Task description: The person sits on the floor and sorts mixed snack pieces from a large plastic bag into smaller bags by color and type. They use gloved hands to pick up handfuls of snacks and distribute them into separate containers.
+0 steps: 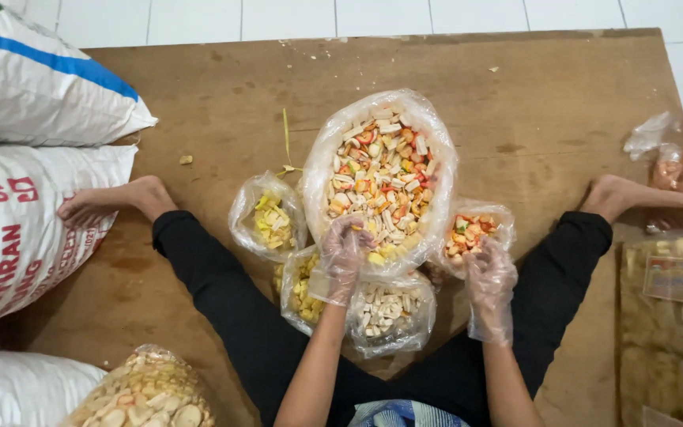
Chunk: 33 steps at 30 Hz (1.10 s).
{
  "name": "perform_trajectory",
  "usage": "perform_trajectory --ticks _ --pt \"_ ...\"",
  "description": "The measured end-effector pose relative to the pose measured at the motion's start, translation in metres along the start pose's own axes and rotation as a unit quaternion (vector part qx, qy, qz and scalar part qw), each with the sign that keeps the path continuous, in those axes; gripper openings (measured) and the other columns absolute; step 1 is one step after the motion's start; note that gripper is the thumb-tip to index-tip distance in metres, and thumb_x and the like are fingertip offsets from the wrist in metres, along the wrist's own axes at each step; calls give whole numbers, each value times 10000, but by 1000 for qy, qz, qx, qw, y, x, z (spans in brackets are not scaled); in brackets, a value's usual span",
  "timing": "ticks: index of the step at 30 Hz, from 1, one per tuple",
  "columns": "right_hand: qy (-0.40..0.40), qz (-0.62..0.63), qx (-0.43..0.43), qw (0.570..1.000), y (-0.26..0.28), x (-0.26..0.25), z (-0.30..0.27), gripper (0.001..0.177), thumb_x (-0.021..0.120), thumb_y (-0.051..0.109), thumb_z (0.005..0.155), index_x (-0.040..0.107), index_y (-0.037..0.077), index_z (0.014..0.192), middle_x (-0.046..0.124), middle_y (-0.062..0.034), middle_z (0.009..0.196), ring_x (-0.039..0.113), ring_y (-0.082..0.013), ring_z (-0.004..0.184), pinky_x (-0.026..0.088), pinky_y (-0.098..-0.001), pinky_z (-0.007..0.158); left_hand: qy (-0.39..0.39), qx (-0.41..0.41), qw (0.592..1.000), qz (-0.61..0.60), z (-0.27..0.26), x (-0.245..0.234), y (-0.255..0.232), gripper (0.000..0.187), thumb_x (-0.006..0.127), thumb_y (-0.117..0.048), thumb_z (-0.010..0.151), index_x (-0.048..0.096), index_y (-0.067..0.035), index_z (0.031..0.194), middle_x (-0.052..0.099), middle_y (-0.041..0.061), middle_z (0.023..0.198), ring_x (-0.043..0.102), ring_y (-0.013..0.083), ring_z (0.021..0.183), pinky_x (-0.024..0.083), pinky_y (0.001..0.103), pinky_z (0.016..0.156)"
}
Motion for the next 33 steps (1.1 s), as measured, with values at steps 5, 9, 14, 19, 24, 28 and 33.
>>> perform_trajectory --ticks 5,9,14,19,24,28,33 --pt "-154 62 -277 946 66 -6 -22 198 808 220 789 793 281 977 729 48 945 697 -159 947 554 -280 913 -13 6 1000 10 -2 -1 7 177 449 32 958 612 -34 978 677 178 623 683 196 473 591 243 465" --pt "-46 138 -366 919 184 -2 -68 116 716 61 879 788 128 941 741 -118 870 714 -298 823 578 -391 800 -31 5 999 36 -4 -1 1 175 461 23 946 620 -47 962 670 181 615 668 193 458 566 235 445" --pt "182 76 -466 862 199 80 -57 137 706 70 855 775 110 966 741 -126 921 718 -347 849 599 -454 796 -17 85 967 241 12 -17 10 246 605 17 839 775 -160 854 759 58 761 737 146 733 588 266 710" --pt "242 -14 -438 866 118 169 -37 190 701 367 887 780 244 1008 727 -56 1097 730 -312 946 618 -394 780 -9 40 934 355 17 -33 37 242 567 -117 836 764 -242 901 755 0 846 731 174 851 571 308 848" --pt "243 -11 -363 900 110 178 -29 150 690 343 873 775 270 972 732 -22 1007 735 -260 907 610 -363 750 23 -16 954 299 5 -11 13 195 569 -165 838 741 -149 931 717 101 826 641 176 788 550 369 812" --pt "255 -7 -276 927 99 185 -24 121 677 315 857 771 299 933 737 15 906 741 -201 864 603 -329 718 33 -37 967 250 -3 8 2 213 580 -167 914 753 -208 1030 751 60 862 658 130 779 571 317 781" --pt "267 -14 -175 947 112 159 -26 121 665 287 841 766 329 893 744 52 805 748 -143 821 596 -294 685 85 45 960 263 7 6 14 396 618 -12 920 621 -165 1285 726 110 1148 683 173 958 557 349 911"
Point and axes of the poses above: each hand's wrist, its own z-axis towards the middle knuckle, its own x-axis out of the palm, y = z × x, the point moved 8 cm from there along z, towards the middle knuckle
